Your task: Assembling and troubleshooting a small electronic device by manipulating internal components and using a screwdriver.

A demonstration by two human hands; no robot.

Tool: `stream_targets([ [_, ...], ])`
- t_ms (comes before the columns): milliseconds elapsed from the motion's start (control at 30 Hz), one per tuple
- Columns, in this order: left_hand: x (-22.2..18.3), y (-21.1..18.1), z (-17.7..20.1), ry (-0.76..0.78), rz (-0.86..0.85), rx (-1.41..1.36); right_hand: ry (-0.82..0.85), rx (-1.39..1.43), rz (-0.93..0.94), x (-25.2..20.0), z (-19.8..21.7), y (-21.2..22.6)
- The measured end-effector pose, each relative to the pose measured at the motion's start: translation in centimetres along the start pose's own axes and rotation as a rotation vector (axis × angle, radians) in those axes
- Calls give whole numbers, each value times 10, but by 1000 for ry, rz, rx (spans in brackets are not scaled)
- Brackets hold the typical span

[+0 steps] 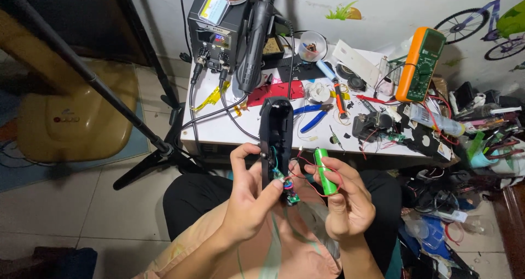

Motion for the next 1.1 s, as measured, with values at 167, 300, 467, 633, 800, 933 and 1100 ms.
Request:
stream_targets([
  [167,-7,-16,-13,37,25,-48,-63,-36,-24,-9,5,0],
  [300,-12,-30,-21,63,89,-101,-131,-49,-57,-18,4,4],
  [467,-11,-34,-23,62,123,-272,-146,-83,-41,-15,4,-4],
  [633,-6,-28,-15,24,217,-399,-152,121,-132,-11,2,-33],
  [800,4,-26,-6,-44,275,-421,-63,224,-184,-3,1,-48],
  [933,9,-20,5,-43,268,-399,-11,236,-201,-4,3,-62],
  [1100,14,-16,15,-56,268,-354,-97,168,-252,-9,-1,-66],
])
Point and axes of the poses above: each hand's wrist, its own x-axis towards the middle knuckle, its own z-axis out of the back of the hand, y = z × x, the point moved 2 cm from there along x, towards the middle knuckle, and after that the axes turned 11 degrees about -z, right-handed, at the moved point
